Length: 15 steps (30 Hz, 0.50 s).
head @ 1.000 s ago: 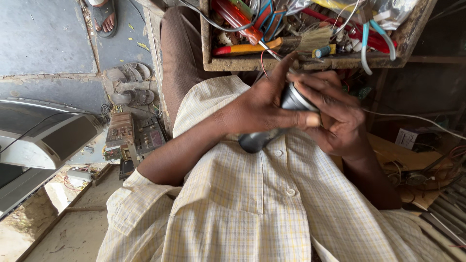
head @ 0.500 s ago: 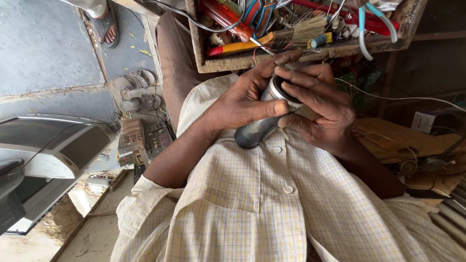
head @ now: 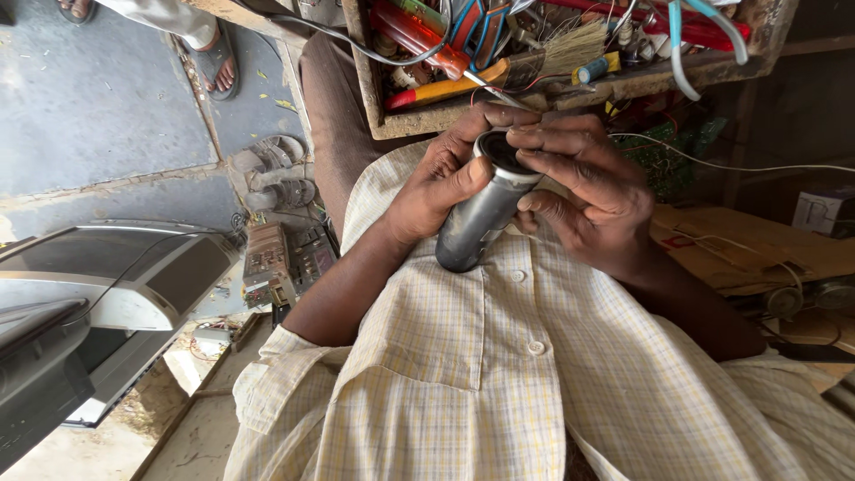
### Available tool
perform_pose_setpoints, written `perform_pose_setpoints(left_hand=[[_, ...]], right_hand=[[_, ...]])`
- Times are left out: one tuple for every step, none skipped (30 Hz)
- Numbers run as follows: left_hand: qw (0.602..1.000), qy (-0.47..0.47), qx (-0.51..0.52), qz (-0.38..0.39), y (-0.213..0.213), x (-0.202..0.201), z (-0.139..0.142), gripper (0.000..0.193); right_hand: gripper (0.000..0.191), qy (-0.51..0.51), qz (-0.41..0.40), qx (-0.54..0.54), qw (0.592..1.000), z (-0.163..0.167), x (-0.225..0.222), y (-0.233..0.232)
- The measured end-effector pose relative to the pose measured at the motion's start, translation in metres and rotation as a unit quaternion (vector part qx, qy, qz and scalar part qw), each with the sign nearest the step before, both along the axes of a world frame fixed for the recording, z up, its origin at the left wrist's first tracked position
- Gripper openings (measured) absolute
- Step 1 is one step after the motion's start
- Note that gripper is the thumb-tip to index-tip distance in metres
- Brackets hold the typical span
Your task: The person uses a screwdriver to adjust a small component inside a cylindrical metal housing, then uses pliers to pull and secure wires attached to the component. The person continues to adjust the wires and the component throughout the clip.
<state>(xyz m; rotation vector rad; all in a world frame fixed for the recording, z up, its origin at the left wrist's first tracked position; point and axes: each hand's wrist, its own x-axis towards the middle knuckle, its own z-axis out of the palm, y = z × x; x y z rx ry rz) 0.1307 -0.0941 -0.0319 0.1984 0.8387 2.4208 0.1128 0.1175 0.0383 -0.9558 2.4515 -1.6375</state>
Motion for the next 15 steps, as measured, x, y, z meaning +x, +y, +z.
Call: perform_pose_setpoints(left_hand=[[0.998, 0.034, -0.038, 0.024, 0.001, -0.002, -0.001, 0.072], [0.995, 0.065, -0.072, 0.04, 0.001, -0.002, -0.002, 0.07], [0.988, 0.095, -0.107, 0.056, 0.001, -0.004, -0.002, 0.068], [0.981, 0.119, -0.137, 0.065, 0.0, -0.003, 0.0, 0.067], [0.973, 0.143, -0.167, 0.073, 0.0, -0.002, 0.001, 0.066], [0.971, 0.136, -0.182, 0.078, -0.001, -0.001, 0.004, 0.067], [0.969, 0.129, -0.196, 0.083, -0.002, 0.001, 0.008, 0.067], [0.966, 0.119, -0.21, 0.089, -0.003, 0.004, 0.012, 0.068], [0.955, 0.117, -0.258, 0.088, -0.005, 0.006, 0.016, 0.071], [0.941, 0.117, -0.304, 0.087, -0.007, 0.007, 0.02, 0.073], [0.937, 0.127, -0.312, 0.093, -0.008, 0.008, 0.023, 0.075], [0.932, 0.137, -0.321, 0.099, -0.009, 0.008, 0.026, 0.078], [0.937, 0.154, -0.293, 0.112, -0.008, 0.01, 0.029, 0.081], [0.941, 0.172, -0.265, 0.124, -0.008, 0.011, 0.031, 0.085], [0.947, 0.154, -0.256, 0.118, -0.008, 0.01, 0.032, 0.088]], right_hand=[[0.04, -0.004, -0.003, 0.002, 1.0, -0.001, 0.0, 0.0], [0.04, -0.005, -0.007, 0.004, 1.0, -0.001, -0.001, -0.001], [0.04, -0.005, -0.011, 0.005, 1.0, -0.002, -0.001, -0.002], [0.04, -0.008, -0.015, 0.008, 1.0, -0.002, -0.001, -0.003], [0.04, -0.012, -0.02, 0.002, 1.0, -0.001, 0.0, -0.004], [0.04, -0.013, -0.025, -0.004, 1.0, -0.001, 0.0, -0.005], [0.04, -0.015, -0.03, -0.01, 0.999, -0.001, 0.0, -0.007], [0.039, -0.034, -0.033, -0.014, 0.999, 0.0, 0.001, -0.009], [0.039, -0.053, -0.034, -0.018, 0.998, 0.002, 0.003, -0.009], [0.038, -0.07, -0.036, -0.022, 0.997, 0.003, 0.004, -0.01], [0.038, -0.066, -0.036, -0.027, 0.997, 0.004, 0.004, -0.01], [0.039, -0.063, -0.035, -0.032, 0.997, 0.005, 0.004, -0.01], [0.039, -0.061, -0.032, -0.039, 0.997, 0.004, 0.004, -0.012], [0.039, -0.055, -0.037, -0.028, 0.997, 0.004, 0.004, -0.012], [0.039, -0.049, -0.042, -0.016, 0.998, 0.004, 0.003, -0.012]])
